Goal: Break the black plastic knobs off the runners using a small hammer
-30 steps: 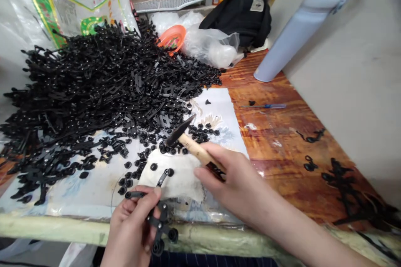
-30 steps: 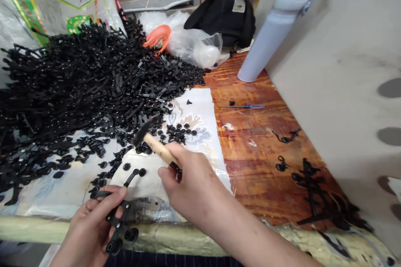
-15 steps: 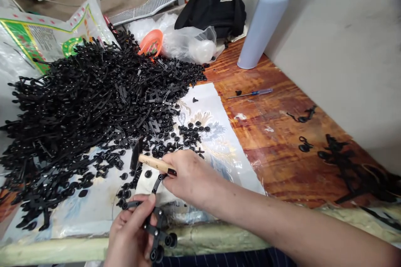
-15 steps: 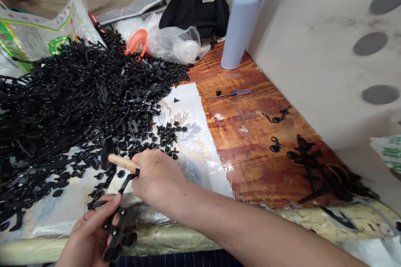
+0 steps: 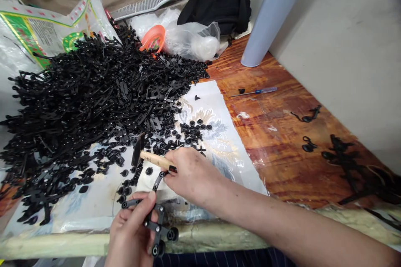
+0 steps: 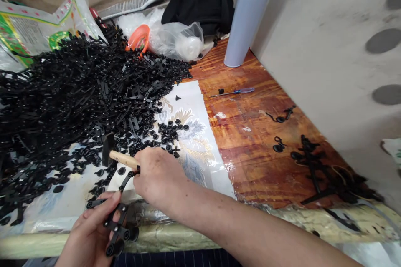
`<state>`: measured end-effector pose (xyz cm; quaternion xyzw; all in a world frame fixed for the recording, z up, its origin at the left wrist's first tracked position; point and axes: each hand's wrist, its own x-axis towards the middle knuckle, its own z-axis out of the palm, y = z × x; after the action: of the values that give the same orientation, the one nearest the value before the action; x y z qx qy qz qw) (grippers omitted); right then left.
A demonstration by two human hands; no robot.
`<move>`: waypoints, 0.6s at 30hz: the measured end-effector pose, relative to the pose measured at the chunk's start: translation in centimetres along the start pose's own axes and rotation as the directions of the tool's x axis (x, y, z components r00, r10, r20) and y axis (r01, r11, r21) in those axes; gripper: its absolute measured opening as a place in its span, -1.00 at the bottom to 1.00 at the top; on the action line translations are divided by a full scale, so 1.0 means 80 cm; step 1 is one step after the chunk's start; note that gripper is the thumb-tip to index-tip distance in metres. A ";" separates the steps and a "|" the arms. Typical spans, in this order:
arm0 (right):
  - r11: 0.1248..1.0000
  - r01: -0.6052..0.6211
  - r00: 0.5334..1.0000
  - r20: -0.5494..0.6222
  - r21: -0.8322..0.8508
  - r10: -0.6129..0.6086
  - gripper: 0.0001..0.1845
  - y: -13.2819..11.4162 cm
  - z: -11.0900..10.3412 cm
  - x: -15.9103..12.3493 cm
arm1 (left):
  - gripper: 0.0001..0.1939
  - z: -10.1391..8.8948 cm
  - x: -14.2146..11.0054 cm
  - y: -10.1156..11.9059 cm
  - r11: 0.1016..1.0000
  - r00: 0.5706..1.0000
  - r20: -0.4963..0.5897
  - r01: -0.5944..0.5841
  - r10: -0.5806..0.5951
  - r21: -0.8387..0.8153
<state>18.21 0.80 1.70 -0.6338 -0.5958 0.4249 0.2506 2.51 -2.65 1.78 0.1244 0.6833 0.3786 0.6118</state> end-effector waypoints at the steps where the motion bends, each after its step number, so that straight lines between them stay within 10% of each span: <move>1: 1.000 -0.002 1.000 0.002 -0.002 0.002 -0.86 0.000 0.001 0.000 | -0.58 0.001 0.000 0.000 1.000 1.000 -0.011 0.011 -0.011 0.009; 9: 0.998 0.060 0.997 0.049 0.017 -0.061 -0.91 0.000 -0.014 -0.004 | -0.59 0.009 -0.007 0.000 0.997 0.999 -0.022 -0.024 0.025 0.068; 18: 0.896 0.381 0.925 0.099 -0.229 -0.368 -0.45 0.028 -0.055 -0.075 | -0.63 0.016 -0.015 -0.005 0.995 0.995 -0.021 -0.093 0.094 0.036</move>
<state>23.54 -4.53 3.55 -0.5216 -0.7607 0.3090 0.2320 4.05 -3.19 2.45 0.1628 0.6901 0.3961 0.5834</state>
